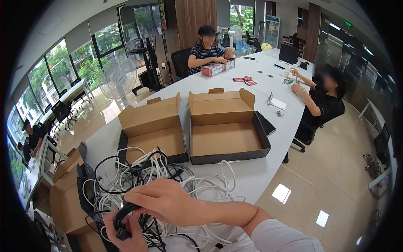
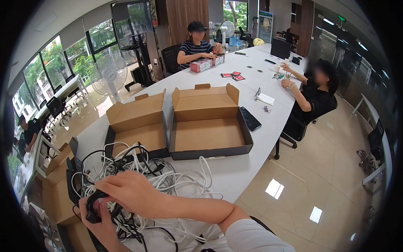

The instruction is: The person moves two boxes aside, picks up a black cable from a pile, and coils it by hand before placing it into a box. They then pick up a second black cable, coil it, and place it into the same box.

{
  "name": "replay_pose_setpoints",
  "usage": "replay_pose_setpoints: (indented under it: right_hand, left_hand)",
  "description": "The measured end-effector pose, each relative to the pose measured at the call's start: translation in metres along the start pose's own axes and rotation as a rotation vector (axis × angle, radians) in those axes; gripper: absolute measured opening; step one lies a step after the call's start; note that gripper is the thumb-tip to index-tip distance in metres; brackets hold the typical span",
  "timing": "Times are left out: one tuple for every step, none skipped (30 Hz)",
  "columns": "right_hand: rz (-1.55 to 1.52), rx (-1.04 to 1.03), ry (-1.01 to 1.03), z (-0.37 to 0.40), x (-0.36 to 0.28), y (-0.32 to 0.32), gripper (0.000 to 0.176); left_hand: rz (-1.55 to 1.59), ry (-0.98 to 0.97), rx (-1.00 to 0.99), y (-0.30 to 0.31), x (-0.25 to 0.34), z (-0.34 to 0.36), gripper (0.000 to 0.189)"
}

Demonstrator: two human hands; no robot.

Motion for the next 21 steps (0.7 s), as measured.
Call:
replay_pose_setpoints:
  right_hand:
    - [0.012,0.013,-0.003,0.0,0.002,0.0,0.036]
    - [0.023,0.025,-0.007,0.001,0.007,-0.001,0.035]
    - [0.033,0.037,-0.01,0.001,0.01,-0.002,0.035]
    - [0.037,0.041,-0.021,0.001,0.012,-0.002,0.034]
    - [0.04,0.045,-0.033,0.0,0.013,-0.002,0.033]
    - [0.044,0.049,-0.044,-0.001,0.015,-0.001,0.033]
    - [0.004,0.072,-0.037,-0.002,0.017,-0.002,0.034]
    - [-0.093,0.022,-0.104,-0.003,0.022,-0.005,0.034]
    - [-0.189,-0.028,-0.172,-0.004,0.026,-0.007,0.035]
    - [-0.287,-0.08,-0.238,-0.004,0.029,-0.009,0.036]
    - [-0.368,-0.138,-0.27,-0.004,0.033,-0.01,0.039]
    - [-0.39,-0.142,-0.257,-0.006,0.033,-0.007,0.039]
    - [-0.411,-0.146,-0.247,-0.006,0.032,-0.004,0.039]
    - [-0.433,-0.15,-0.237,-0.007,0.031,-0.002,0.04]
    - [-0.454,-0.178,-0.266,-0.006,0.032,-0.001,0.041]
    - [-0.436,-0.177,-0.24,-0.007,0.029,0.003,0.041]
    - [-0.418,-0.175,-0.214,-0.008,0.027,0.005,0.041]
    - [-0.401,-0.173,-0.188,-0.008,0.024,0.008,0.041]
    - [-0.408,-0.166,-0.196,-0.007,0.025,0.009,0.04]
    - [-0.416,-0.16,-0.202,-0.006,0.025,0.01,0.04]
    - [-0.422,-0.153,-0.208,-0.006,0.026,0.011,0.039]
  left_hand:
    - [0.009,-0.016,-0.032,-0.003,0.001,0.002,0.023]
    - [0.016,-0.031,-0.064,-0.004,0.001,0.006,0.028]
    - [0.023,-0.047,-0.094,-0.005,0.002,0.008,0.034]
    - [0.033,-0.063,-0.083,-0.006,0.001,0.007,0.04]
    - [0.042,-0.078,-0.073,-0.009,0.0,0.006,0.046]
    - [0.052,-0.095,-0.062,-0.009,0.001,0.004,0.052]
    - [0.072,-0.093,-0.093,-0.01,0.006,0.001,0.06]
    - [0.11,-0.102,-0.069,-0.008,0.008,-0.001,0.062]
    - [0.148,-0.112,-0.046,-0.005,0.009,-0.002,0.064]
    - [0.185,-0.122,-0.022,-0.003,0.009,-0.004,0.065]
    - [0.233,-0.147,-0.003,-0.001,0.012,-0.007,0.063]
    - [0.281,-0.172,0.016,-0.001,0.016,-0.012,0.06]
    - [0.329,-0.195,0.034,0.0,0.019,-0.016,0.058]
    - [0.361,-0.143,-0.061,0.002,0.011,-0.017,0.072]
    - [0.388,-0.086,-0.154,0.003,0.005,-0.018,0.087]
    - [0.414,-0.098,-0.163,0.003,0.004,-0.019,0.085]
    - [0.44,-0.111,-0.172,0.0,0.003,-0.022,0.084]
    - [0.465,-0.123,-0.18,-0.001,0.005,-0.024,0.082]
    - [0.49,-0.099,-0.23,-0.006,0.007,-0.024,0.079]
    - [0.472,-0.066,-0.3,-0.01,0.003,-0.024,0.077]
    - [0.453,-0.034,-0.371,-0.014,-0.006,-0.025,0.075]
Point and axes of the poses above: each hand's wrist, its own z-axis away from the middle knuckle, its own y-axis out of the back of the hand, x = y × z, the point moved 9 cm from there along -z, towards the middle knuckle, and after that the axes turned 7 degrees about -x, right-handed, at the moved point
